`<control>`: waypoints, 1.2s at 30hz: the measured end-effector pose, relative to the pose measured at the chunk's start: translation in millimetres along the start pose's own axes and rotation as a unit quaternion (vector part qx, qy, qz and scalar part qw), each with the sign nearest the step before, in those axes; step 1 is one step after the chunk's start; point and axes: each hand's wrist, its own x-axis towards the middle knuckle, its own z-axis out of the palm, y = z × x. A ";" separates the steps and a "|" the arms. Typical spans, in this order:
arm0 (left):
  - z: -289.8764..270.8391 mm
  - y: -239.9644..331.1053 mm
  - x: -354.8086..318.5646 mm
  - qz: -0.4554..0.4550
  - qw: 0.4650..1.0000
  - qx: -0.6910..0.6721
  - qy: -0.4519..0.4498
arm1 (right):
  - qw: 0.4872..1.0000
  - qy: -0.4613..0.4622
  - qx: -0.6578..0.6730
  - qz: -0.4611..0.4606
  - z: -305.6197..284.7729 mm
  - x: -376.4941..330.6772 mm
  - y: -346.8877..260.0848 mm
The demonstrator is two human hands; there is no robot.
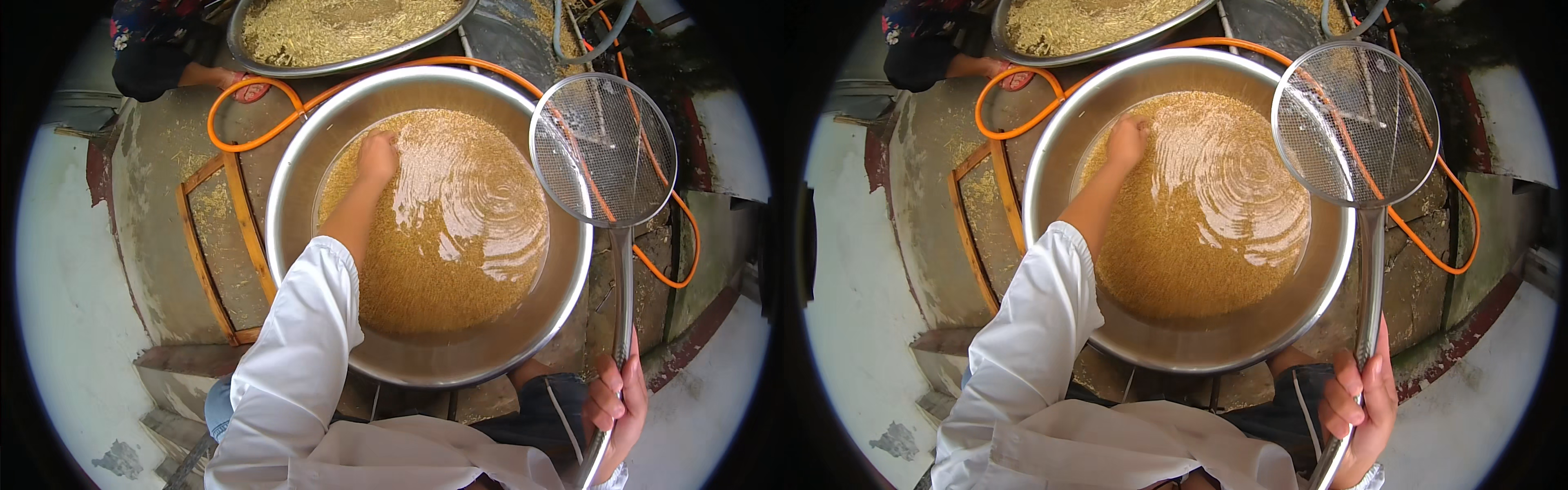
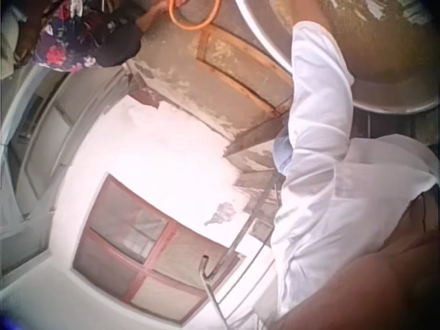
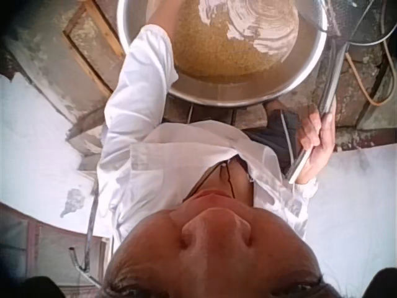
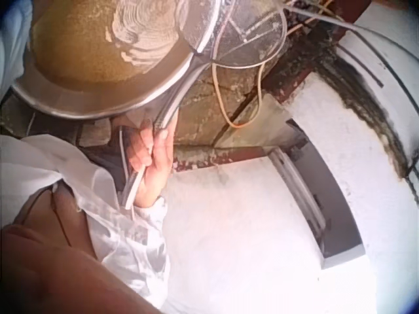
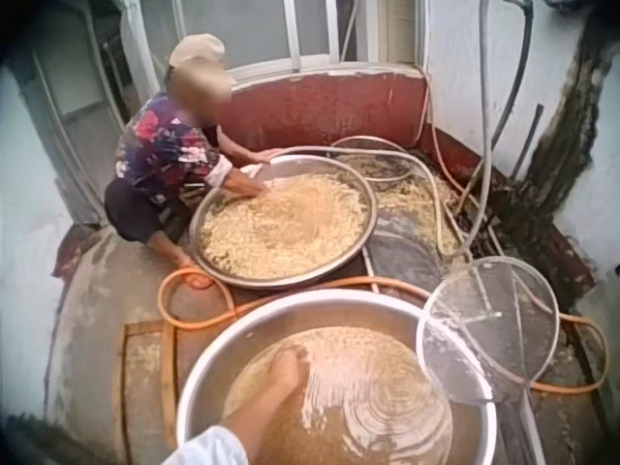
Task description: The person sits on the floor and uses a mesh strainer to scoop grains from a large metal basin filled with water. They repeatedly lift the strainer to drain water and return the grains to the basin, occasionally using their hand to agitate the mixture. Another person is visible nearby working with a separate tray of grains.
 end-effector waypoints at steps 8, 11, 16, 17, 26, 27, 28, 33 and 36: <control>31.8 -6.3 34.1 0.062 0.997 0.030 0.024 | 0.997 -0.023 0.028 0.075 5.2 7.1 -9.5; 32.4 -13.0 39.9 0.020 0.999 0.041 -0.028 | 0.996 -0.013 0.036 0.075 6.8 8.3 -8.0; 29.8 -17.7 34.9 -0.083 0.980 -0.145 -0.109 | 0.997 -0.014 0.032 0.068 6.1 3.0 -8.4; 36.7 -25.8 35.0 -0.096 0.969 -0.196 -0.117 | 0.997 -0.015 0.026 0.068 2.9 1.8 -9.5; 9.1 -12.2 11.1 0.016 0.996 0.082 0.031 | 1.000 0.015 0.018 0.000 0.7 -0.9 5.1; 7.6 -10.8 9.1 0.056 0.992 0.095 0.061 | 1.000 0.012 0.015 0.003 0.1 0.0 5.7; 6.7 -8.0 7.7 0.043 0.996 0.072 0.043 | 1.000 0.020 0.018 0.003 0.6 0.2 6.1; 20.0 -4.4 12.7 -0.007 0.999 -0.028 -0.023 | 0.999 0.006 -0.031 -0.012 8.4 3.6 10.0; 30.8 -4.2 14.9 0.016 1.000 -0.012 -0.018 | 0.999 -0.005 -0.028 -0.014 8.8 7.0 10.3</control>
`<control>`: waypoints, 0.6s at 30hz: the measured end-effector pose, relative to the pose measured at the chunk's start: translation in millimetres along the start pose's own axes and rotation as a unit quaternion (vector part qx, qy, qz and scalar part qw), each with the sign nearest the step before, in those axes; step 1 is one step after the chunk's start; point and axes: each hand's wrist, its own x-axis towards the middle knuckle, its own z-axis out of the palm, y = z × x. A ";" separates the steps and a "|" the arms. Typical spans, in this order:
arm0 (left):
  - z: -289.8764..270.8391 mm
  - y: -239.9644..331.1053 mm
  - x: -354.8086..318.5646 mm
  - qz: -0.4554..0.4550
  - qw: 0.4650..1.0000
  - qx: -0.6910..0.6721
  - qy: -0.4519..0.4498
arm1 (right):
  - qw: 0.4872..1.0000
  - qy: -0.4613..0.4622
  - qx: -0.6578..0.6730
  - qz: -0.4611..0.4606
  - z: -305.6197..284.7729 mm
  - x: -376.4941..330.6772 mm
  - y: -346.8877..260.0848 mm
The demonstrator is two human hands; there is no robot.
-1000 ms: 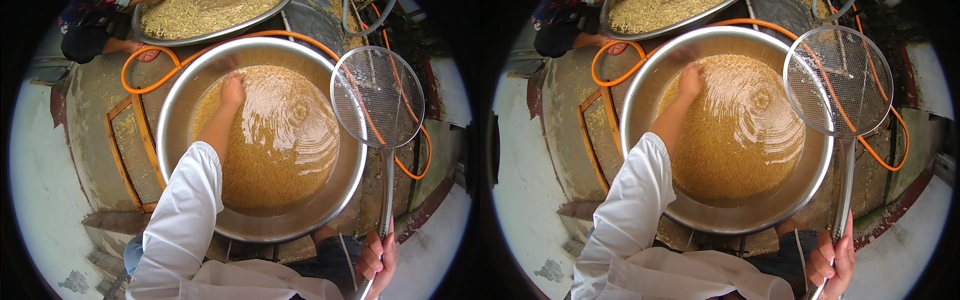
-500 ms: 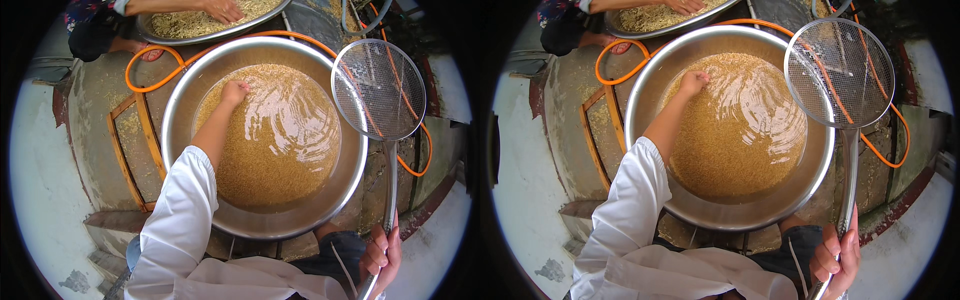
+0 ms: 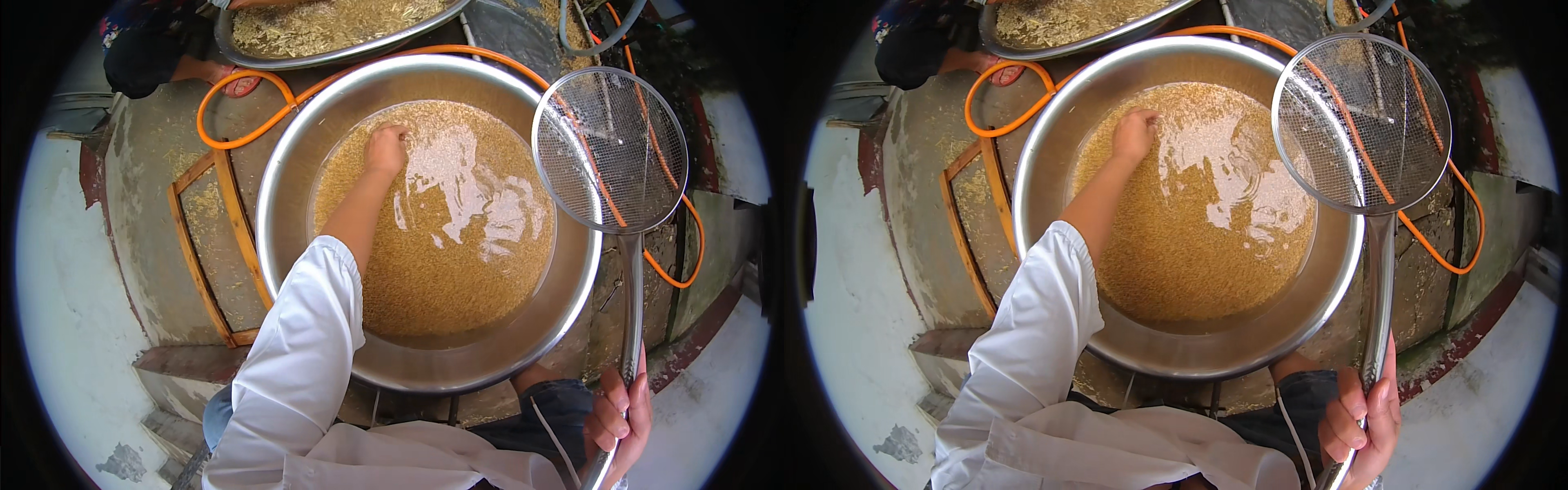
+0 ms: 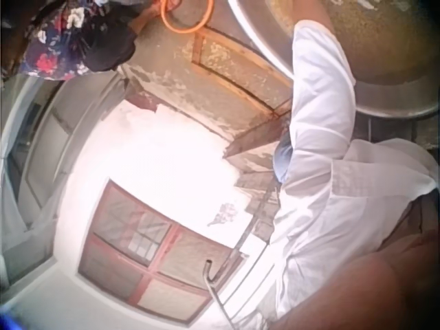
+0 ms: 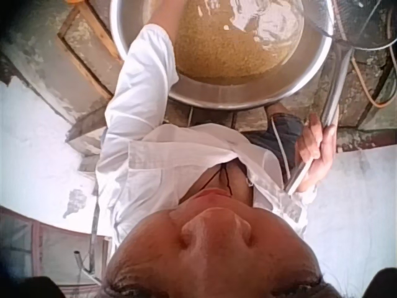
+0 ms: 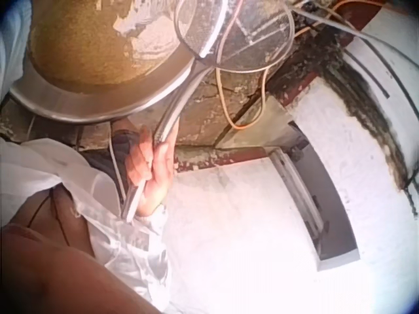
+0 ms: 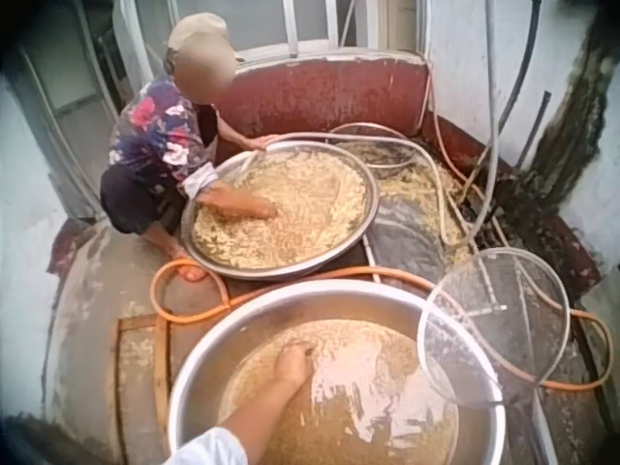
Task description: The person sits on the floor and uses a mesh strainer to scoop grains from a large metal basin filled with water. They repeatedly lift the strainer to drain water and return the grains to the basin, occasionally using their hand to agitate the mixture. Another person is visible nearby working with a separate tray of grains.
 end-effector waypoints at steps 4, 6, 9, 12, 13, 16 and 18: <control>2.6 1.3 -0.1 0.016 0.998 0.050 -0.018 | 0.996 -0.035 0.017 0.075 2.6 3.3 -10.5; 1.6 2.3 0.0 0.018 0.997 0.067 -0.029 | 0.997 -0.030 0.018 0.074 1.6 2.8 -10.9; -2.0 1.0 0.4 -0.019 0.997 0.039 -0.069 | 0.997 -0.008 0.019 0.071 0.6 0.0 -11.0; -1.4 -11.8 -2.1 -0.039 0.990 -0.116 -0.069 | 0.999 0.037 0.010 0.001 0.5 0.1 -3.6; -6.1 -10.4 -3.7 -0.080 0.966 -0.225 -0.097 | 1.000 0.030 0.005 -0.003 -0.6 -1.3 -3.0; -38.9 14.0 -25.1 -0.213 0.832 -0.482 -0.175 | 1.000 -0.001 -0.002 -0.007 -5.2 -5.7 -1.8; -56.5 24.1 -41.2 -0.216 0.744 -0.600 -0.201 | 1.000 -0.018 0.002 -0.010 -7.5 -10.6 -1.2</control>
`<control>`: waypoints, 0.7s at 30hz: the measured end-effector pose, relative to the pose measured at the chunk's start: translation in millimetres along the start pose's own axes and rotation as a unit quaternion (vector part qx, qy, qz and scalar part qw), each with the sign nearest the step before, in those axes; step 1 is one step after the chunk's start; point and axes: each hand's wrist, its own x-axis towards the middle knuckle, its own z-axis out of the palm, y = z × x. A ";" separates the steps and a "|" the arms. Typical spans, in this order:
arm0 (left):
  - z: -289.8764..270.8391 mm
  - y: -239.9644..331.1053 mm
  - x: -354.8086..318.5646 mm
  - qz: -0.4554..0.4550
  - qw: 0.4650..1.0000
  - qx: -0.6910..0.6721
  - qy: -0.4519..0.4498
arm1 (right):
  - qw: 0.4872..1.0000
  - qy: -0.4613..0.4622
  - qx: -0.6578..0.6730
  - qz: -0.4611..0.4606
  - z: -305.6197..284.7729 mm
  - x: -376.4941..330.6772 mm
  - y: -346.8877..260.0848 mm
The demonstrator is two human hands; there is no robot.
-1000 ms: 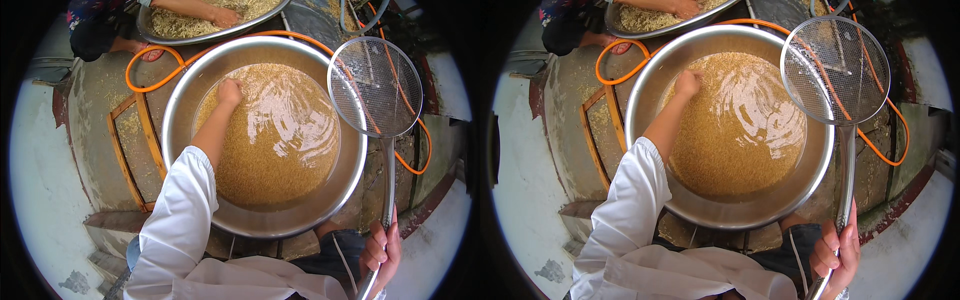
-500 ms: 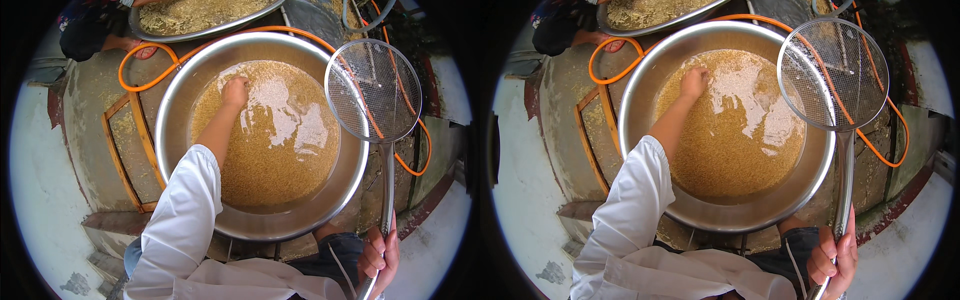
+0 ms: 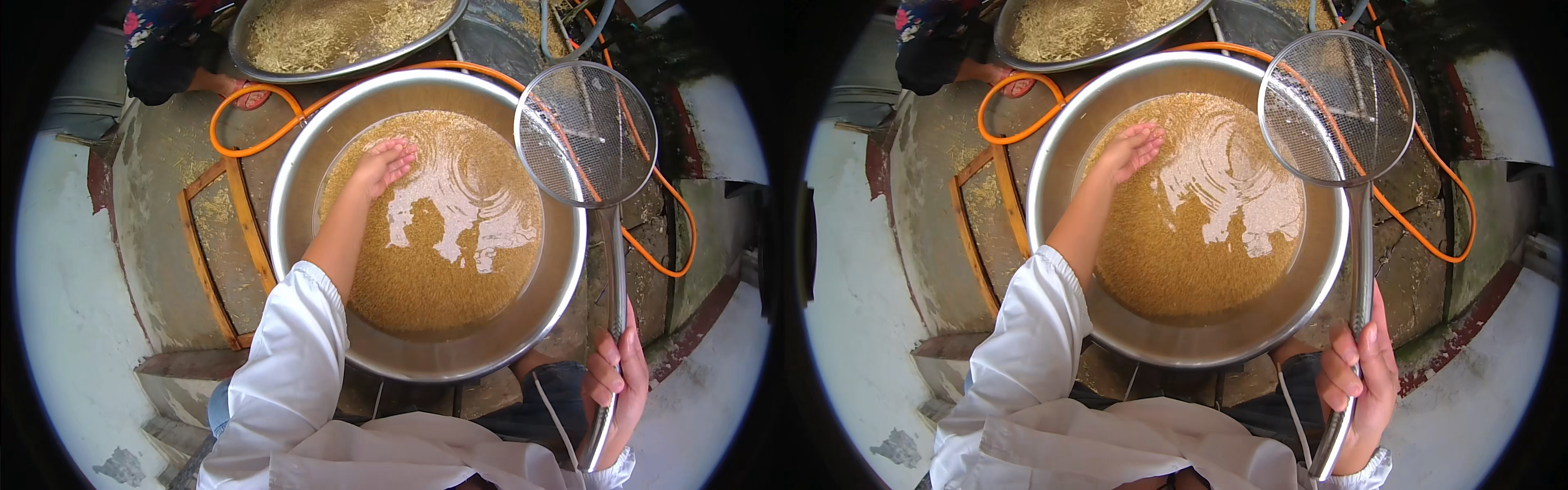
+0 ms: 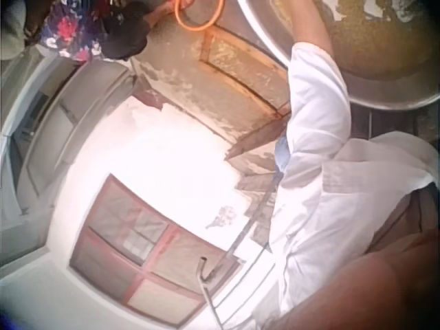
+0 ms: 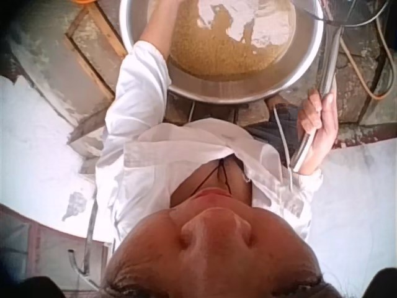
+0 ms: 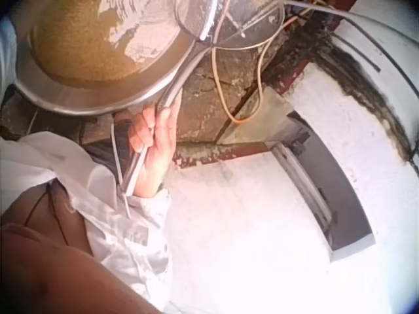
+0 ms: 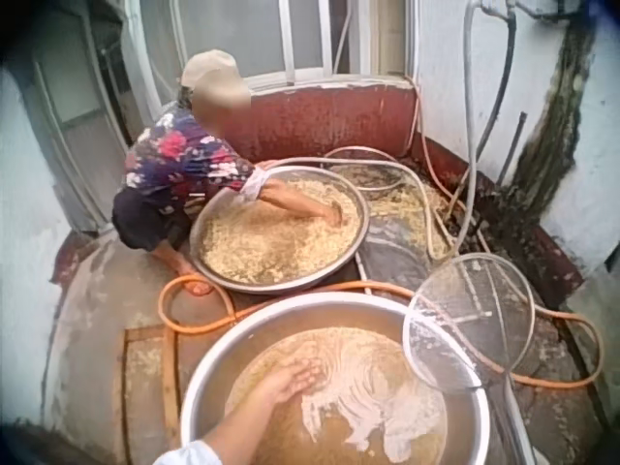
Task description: The person sits on the floor and uses a mesh strainer to scoop grains from a large metal basin filled with water. They repeatedly lift the strainer to drain water and return the grains to the basin, occasionally using their hand to agitate the mixture. Another person is visible nearby working with a separate tray of grains.
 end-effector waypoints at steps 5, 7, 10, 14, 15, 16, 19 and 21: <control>16.6 20.2 -61.7 0.017 0.989 -0.115 -0.087 | 0.996 -0.081 -0.016 0.017 -14.0 -5.8 4.5; 20.1 25.0 -84.7 0.029 0.988 -0.121 -0.088 | 0.992 -0.116 -0.039 0.029 -19.0 -7.6 10.6; 26.6 23.1 -110.5 0.043 0.989 -0.120 -0.071 | 0.987 -0.136 -0.075 0.034 -18.0 -10.2 18.8; 34.6 20.6 -144.6 0.050 0.991 -0.107 -0.067 | 0.981 -0.163 -0.098 0.048 -18.1 -12.4 27.4; 34.6 20.4 -153.5 0.048 0.992 -0.102 -0.065 | 0.978 -0.175 -0.104 0.051 -18.8 -11.5 29.6; 32.1 18.9 -158.3 0.056 0.990 -0.103 -0.075 | 0.975 -0.187 -0.110 0.054 -19.1 -10.4 31.2; 25.8 12.6 -169.1 0.069 0.987 -0.106 -0.095 | 0.972 -0.198 -0.120 0.048 -19.0 -7.7 33.6; 25.1 10.0 -177.1 0.065 0.988 -0.109 -0.090 | 0.973 -0.197 -0.111 0.047 -17.9 -5.6 34.6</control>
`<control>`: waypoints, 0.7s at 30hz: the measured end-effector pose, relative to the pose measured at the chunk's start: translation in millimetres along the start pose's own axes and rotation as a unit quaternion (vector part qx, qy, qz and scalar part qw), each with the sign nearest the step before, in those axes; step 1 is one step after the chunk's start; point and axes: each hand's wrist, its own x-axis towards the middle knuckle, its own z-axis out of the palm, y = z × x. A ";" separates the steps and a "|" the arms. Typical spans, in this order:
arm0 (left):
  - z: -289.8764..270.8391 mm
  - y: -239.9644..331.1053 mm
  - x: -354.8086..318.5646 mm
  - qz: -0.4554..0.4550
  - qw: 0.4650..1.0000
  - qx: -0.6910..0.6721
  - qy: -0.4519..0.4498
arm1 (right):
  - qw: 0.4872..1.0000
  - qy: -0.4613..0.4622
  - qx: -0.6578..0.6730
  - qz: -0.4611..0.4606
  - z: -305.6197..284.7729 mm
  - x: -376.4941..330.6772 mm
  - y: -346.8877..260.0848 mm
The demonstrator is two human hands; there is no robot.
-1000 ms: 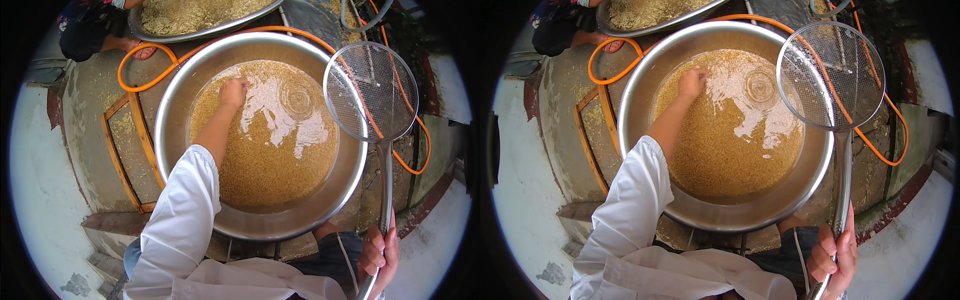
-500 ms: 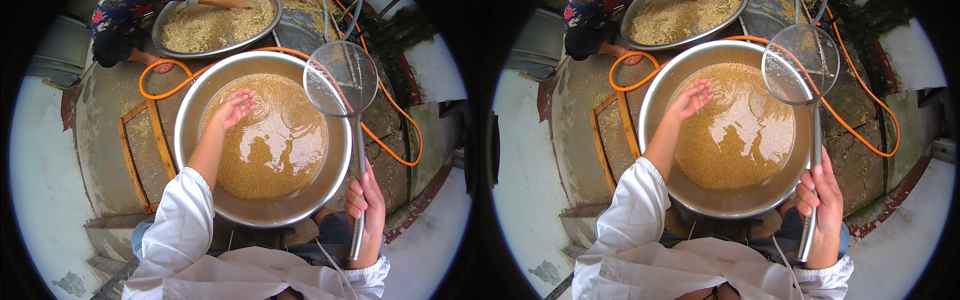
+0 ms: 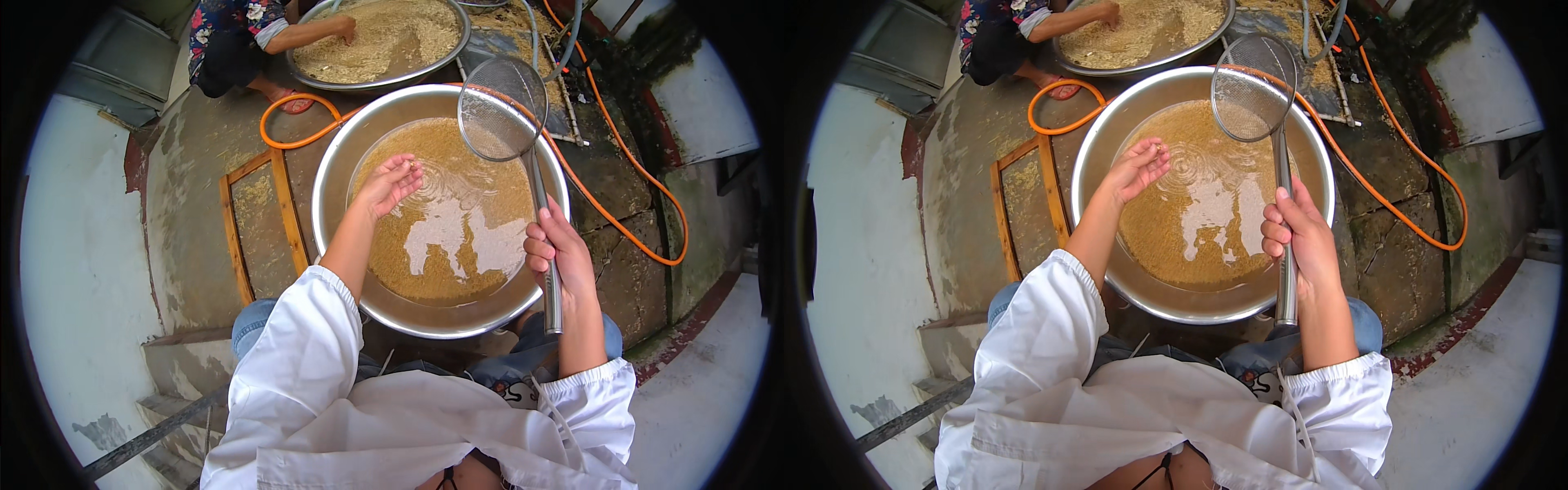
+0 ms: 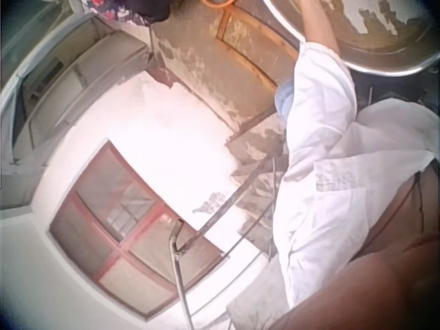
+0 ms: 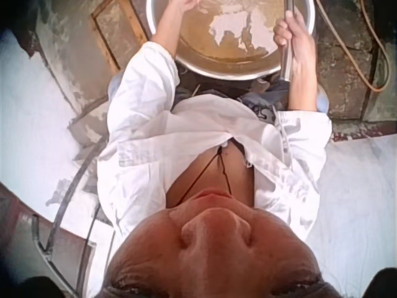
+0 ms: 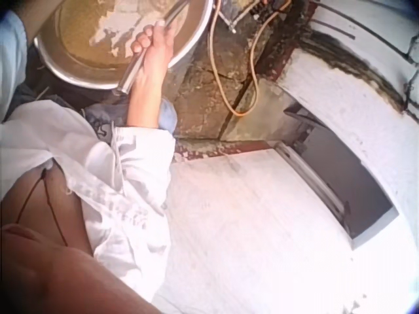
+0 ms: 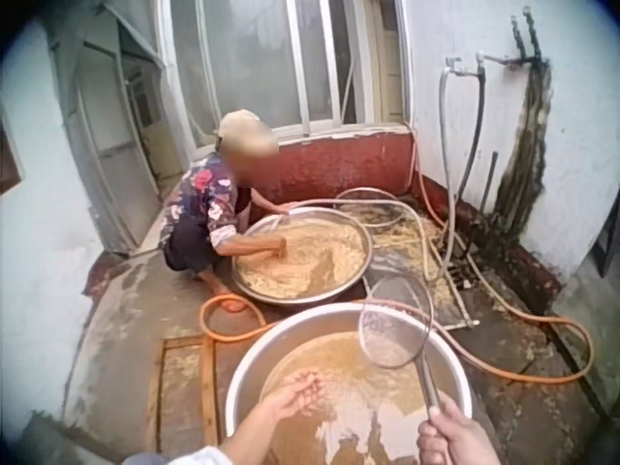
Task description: The person sits on the floor and uses a mesh strainer to scoop grains from a large metal basin filled with water. They repeatedly lift the strainer to drain water and return the grains to the basin, occasionally using their hand to agitate the mixture. Another person is visible nearby working with a separate tray of grains.
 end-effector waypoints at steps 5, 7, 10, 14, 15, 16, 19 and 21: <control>1.1 -0.5 -16.0 -0.012 1.000 0.003 -0.012 | 1.000 -0.017 -0.002 -0.013 5.8 2.7 -0.1; 3.7 -1.2 -18.9 -0.019 0.999 -0.005 -0.027 | 1.000 -0.021 0.000 -0.013 5.6 2.9 -0.6; 9.8 -0.6 -24.1 -0.043 0.999 -0.004 -0.031 | 1.000 -0.029 0.005 -0.011 6.6 3.1 -0.9; 22.5 11.7 -31.6 -0.071 0.994 0.083 0.014 | 0.999 -0.038 0.009 -0.006 1.3 8.3 -1.6; 27.8 16.1 -34.9 -0.071 0.990 0.118 0.028 | 0.999 -0.035 0.007 -0.010 1.9 7.1 -1.8; 33.5 22.9 -39.7 -0.058 0.991 0.123 0.013 | 0.999 -0.028 0.010 -0.011 3.7 5.4 -2.7; 39.8 36.5 -50.6 -0.003 0.992 0.087 -0.088 | 1.000 -0.010 0.015 -0.014 5.9 0.9 -4.9; 33.9 35.0 -52.7 0.034 0.980 -0.023 -0.197 | 1.000 -0.008 0.014 -0.017 3.3 0.0 -5.9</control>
